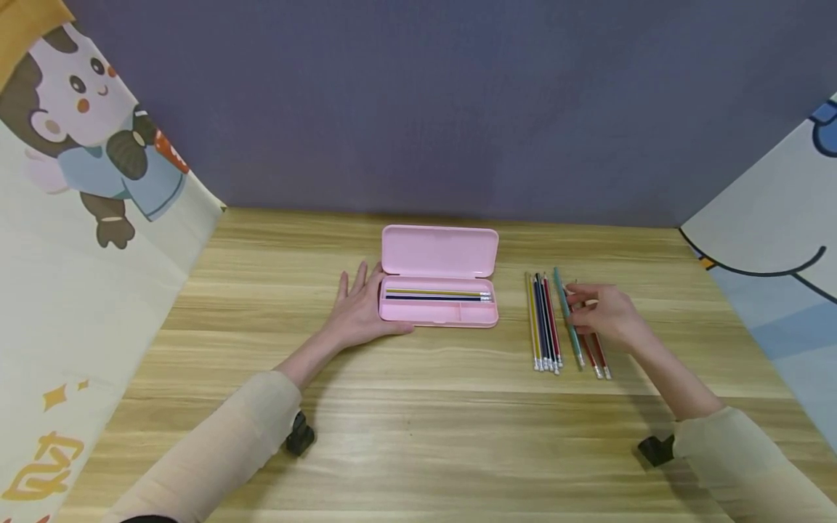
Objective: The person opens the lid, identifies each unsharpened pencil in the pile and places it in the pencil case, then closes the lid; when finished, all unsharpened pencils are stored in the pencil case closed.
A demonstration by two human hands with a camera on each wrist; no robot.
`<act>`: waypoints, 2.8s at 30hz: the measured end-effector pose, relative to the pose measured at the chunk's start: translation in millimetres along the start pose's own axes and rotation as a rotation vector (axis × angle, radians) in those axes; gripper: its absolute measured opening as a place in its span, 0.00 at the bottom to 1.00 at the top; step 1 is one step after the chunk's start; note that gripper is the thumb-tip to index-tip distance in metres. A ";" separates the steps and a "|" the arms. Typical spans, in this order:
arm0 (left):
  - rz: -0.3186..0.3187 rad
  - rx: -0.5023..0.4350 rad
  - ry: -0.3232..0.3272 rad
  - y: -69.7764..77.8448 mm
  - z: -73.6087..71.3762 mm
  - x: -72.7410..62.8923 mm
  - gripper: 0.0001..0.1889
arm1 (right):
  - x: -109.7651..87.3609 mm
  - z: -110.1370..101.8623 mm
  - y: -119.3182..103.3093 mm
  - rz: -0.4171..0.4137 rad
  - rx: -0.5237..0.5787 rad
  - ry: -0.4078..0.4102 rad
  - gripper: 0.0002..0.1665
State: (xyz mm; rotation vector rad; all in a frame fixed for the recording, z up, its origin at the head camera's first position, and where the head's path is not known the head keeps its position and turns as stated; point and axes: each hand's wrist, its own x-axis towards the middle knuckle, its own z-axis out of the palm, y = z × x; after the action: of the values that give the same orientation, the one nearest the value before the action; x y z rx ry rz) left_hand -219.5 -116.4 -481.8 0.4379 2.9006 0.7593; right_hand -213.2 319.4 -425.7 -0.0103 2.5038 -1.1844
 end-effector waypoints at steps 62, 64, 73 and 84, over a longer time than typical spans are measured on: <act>-0.007 -0.004 -0.010 1.7 -0.5 -0.8 0.60 | 19.6 -4.6 -87.3 -0.288 0.132 0.249 0.40; -0.007 -0.007 -0.011 1.9 -0.8 -1.1 0.60 | 21.6 -2.5 -91.1 -0.310 0.143 0.256 0.39; -0.007 -0.011 -0.007 1.6 -0.9 -1.1 0.60 | 33.7 7.6 -105.5 -0.373 0.169 0.266 0.37; -0.005 -0.013 -0.006 2.3 -1.5 -1.3 0.61 | 52.9 24.7 -120.4 -0.464 0.156 0.274 0.36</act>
State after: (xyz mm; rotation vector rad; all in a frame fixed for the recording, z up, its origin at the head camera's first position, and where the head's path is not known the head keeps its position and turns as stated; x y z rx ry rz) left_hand -218.0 -115.6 -479.3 0.4313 2.8880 0.7748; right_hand -272.2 214.5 -367.1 -0.4377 2.7224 -1.6591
